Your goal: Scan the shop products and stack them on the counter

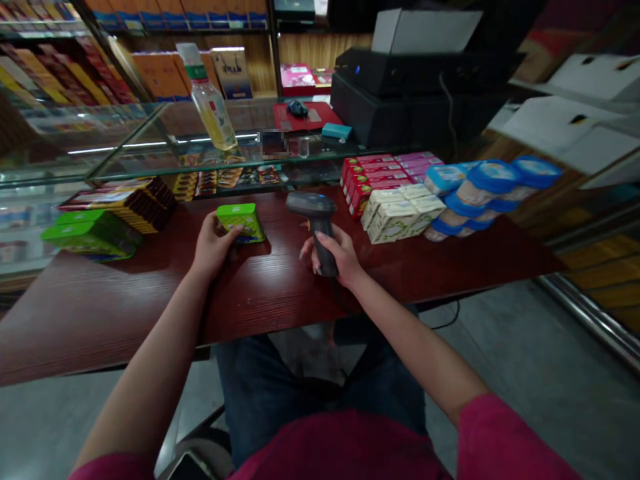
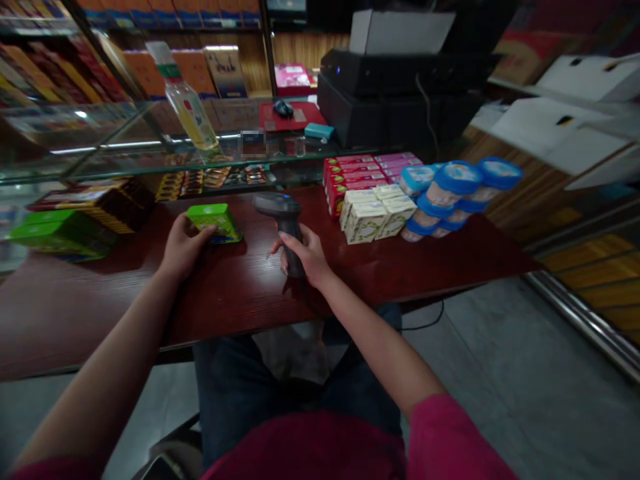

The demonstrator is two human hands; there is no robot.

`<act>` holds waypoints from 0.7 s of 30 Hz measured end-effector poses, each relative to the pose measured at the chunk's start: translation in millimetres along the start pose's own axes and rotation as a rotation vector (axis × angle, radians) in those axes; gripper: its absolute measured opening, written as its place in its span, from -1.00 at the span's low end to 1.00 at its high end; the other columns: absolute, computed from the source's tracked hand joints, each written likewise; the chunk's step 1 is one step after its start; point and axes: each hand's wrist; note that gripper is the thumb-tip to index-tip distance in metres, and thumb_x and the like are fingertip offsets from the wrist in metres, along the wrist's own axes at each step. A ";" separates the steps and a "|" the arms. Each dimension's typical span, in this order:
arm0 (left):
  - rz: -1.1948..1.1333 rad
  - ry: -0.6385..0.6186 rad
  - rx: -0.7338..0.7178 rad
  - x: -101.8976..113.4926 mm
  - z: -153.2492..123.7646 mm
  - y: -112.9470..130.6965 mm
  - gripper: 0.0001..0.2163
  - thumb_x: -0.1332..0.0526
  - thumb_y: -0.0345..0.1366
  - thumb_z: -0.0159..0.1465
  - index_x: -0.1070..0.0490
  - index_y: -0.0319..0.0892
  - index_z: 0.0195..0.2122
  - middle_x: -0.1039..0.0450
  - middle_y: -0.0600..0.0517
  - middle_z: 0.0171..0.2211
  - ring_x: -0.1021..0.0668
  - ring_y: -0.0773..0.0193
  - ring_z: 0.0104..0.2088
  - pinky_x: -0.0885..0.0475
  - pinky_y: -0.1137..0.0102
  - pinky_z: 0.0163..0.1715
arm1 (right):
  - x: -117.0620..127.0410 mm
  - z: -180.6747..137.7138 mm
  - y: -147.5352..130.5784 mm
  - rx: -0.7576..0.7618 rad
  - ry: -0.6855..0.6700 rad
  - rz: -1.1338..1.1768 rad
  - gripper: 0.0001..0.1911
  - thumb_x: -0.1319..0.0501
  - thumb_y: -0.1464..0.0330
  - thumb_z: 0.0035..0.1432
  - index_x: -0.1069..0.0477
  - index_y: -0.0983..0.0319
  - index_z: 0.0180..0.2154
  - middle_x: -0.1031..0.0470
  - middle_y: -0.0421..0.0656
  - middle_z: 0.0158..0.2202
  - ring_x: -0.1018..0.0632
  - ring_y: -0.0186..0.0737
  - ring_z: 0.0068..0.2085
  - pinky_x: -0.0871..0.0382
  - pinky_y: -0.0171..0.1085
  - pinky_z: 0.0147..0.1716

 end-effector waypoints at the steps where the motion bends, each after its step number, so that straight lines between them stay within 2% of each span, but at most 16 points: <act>1: 0.041 -0.008 -0.017 0.6 -0.9 0.0 -0.43 -0.56 0.00 0.06 -0.43 -0.09 0.01 -0.64 -0.04 -0.03 -0.70 0.03 0.01 -0.63 0.08 0.17 | 7.1 -7.4 -4.2 0.009 0.016 -0.008 -0.48 -0.47 -0.04 0.17 -0.40 0.16 -0.10 -0.66 -0.25 -0.41 -0.45 -0.38 -0.67 -0.39 -0.35 -0.72; 7: 0.155 -0.108 -0.034 4.7 -8.1 15.6 -0.47 -0.55 0.01 0.03 -0.48 -0.05 -0.03 -0.67 -0.06 -0.02 -0.70 -0.08 0.02 -0.62 -0.05 0.18 | 60.2 -62.6 -35.4 0.105 0.142 -0.130 -0.53 -0.46 0.03 0.20 -0.45 0.19 -0.05 -0.68 -0.20 -0.40 -0.46 -0.36 -0.66 -0.38 -0.36 -0.72; 10: 0.183 -0.116 -0.003 -10.4 -17.3 29.5 -0.50 -0.54 -0.05 0.03 -0.50 -0.08 -0.04 -0.68 -0.05 -0.05 -0.71 -0.04 -0.02 -0.63 -0.03 0.17 | 85.0 -82.5 -49.9 0.176 0.226 -0.192 -0.60 -0.45 0.07 0.23 -0.45 0.17 -0.09 -0.69 -0.20 -0.39 -0.47 -0.35 -0.65 -0.39 -0.35 -0.71; 13: 0.154 -0.161 0.024 -46.1 -31.3 41.4 -0.50 -0.54 -0.14 0.05 -0.48 -0.11 -0.02 -0.67 -0.06 -0.04 -0.72 0.02 -0.04 -0.63 0.04 0.15 | 103.9 -90.9 -59.0 0.264 0.309 -0.236 -0.64 -0.45 0.07 0.22 -0.42 0.14 -0.17 -0.69 -0.21 -0.39 -0.47 -0.35 -0.65 -0.39 -0.35 -0.71; 16: 0.118 -0.199 0.039 -94.5 -48.2 52.5 -0.54 -0.53 -0.23 0.08 -0.45 -0.12 -0.03 -0.68 -0.05 -0.07 -0.73 0.03 -0.04 -0.63 0.07 0.12 | 116.3 -92.6 -62.3 0.333 0.364 -0.263 -0.63 -0.45 0.06 0.21 -0.38 0.12 -0.20 -0.68 -0.21 -0.39 -0.46 -0.35 -0.66 -0.42 -0.34 -0.70; 21: 0.046 -0.282 -0.023 -175.6 -88.2 80.3 -0.65 -0.54 -0.31 0.15 -0.46 -0.11 -0.11 -0.70 -0.03 -0.08 -0.73 0.09 -0.03 -0.67 0.16 0.06 | 129.2 -100.5 -69.3 0.429 0.457 -0.300 -0.62 -0.46 0.06 0.20 -0.39 0.10 -0.17 -0.67 -0.23 -0.41 -0.47 -0.32 -0.66 -0.40 -0.32 -0.71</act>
Point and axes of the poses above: each hand's wrist, its own z-axis towards the middle knuckle, its own x-axis out of the back of the hand, y = z × x
